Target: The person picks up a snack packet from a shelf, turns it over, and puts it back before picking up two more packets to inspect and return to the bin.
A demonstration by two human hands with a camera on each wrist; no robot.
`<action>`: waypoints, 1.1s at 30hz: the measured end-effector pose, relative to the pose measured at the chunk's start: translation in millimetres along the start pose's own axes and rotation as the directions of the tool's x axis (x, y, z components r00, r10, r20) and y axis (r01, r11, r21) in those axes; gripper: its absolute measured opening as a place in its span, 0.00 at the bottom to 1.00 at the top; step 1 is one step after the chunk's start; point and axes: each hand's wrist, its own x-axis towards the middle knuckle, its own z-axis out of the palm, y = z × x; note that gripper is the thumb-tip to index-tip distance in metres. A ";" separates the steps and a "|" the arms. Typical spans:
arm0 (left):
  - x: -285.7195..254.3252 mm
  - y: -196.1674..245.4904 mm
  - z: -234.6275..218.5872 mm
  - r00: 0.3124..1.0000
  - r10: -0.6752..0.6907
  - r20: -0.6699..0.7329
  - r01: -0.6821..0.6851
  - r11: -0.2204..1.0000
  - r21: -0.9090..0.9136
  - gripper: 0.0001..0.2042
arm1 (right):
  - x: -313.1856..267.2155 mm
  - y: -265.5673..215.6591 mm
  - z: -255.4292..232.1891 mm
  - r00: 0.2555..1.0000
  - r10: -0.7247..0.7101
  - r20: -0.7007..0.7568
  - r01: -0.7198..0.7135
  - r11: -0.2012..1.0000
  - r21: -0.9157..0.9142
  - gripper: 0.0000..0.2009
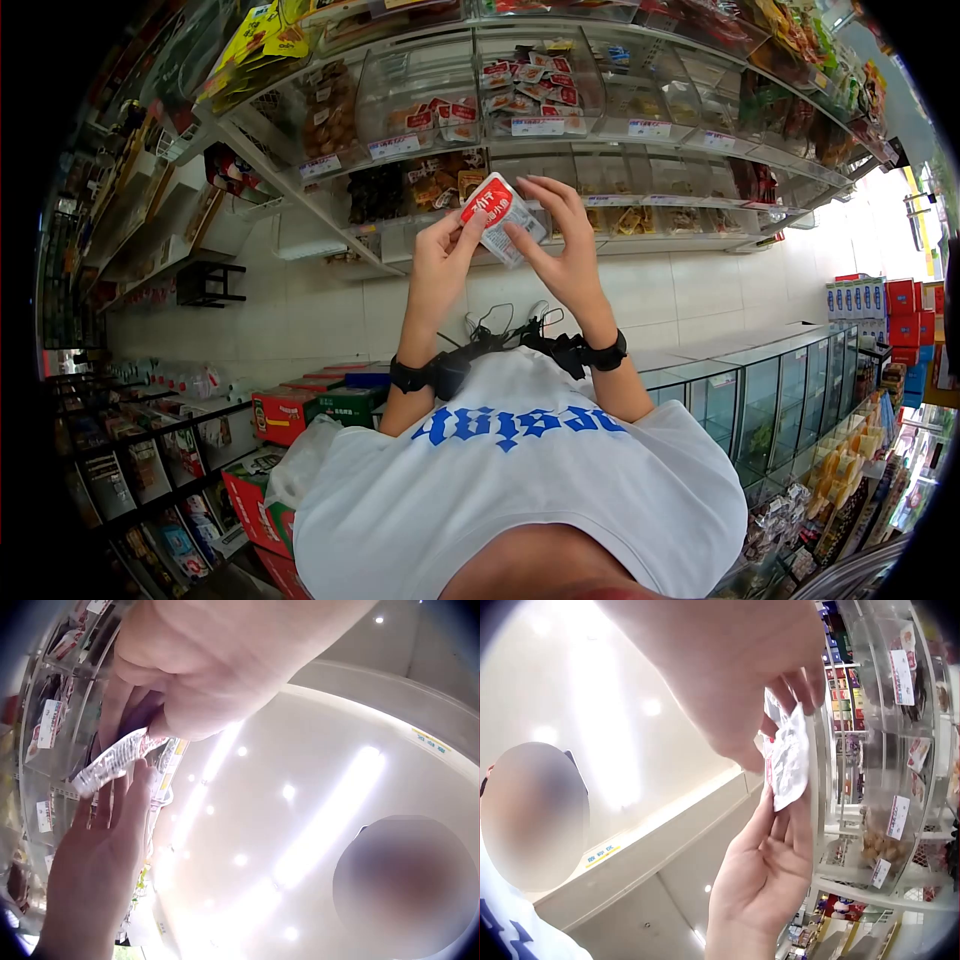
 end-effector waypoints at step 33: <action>-3.6 -8.7 0.2 0.995 -0.093 -0.029 0.092 0.995 -0.025 0.18 | -21.7 0.9 21.0 0.984 -0.043 0.171 0.021 0.991 0.131 0.22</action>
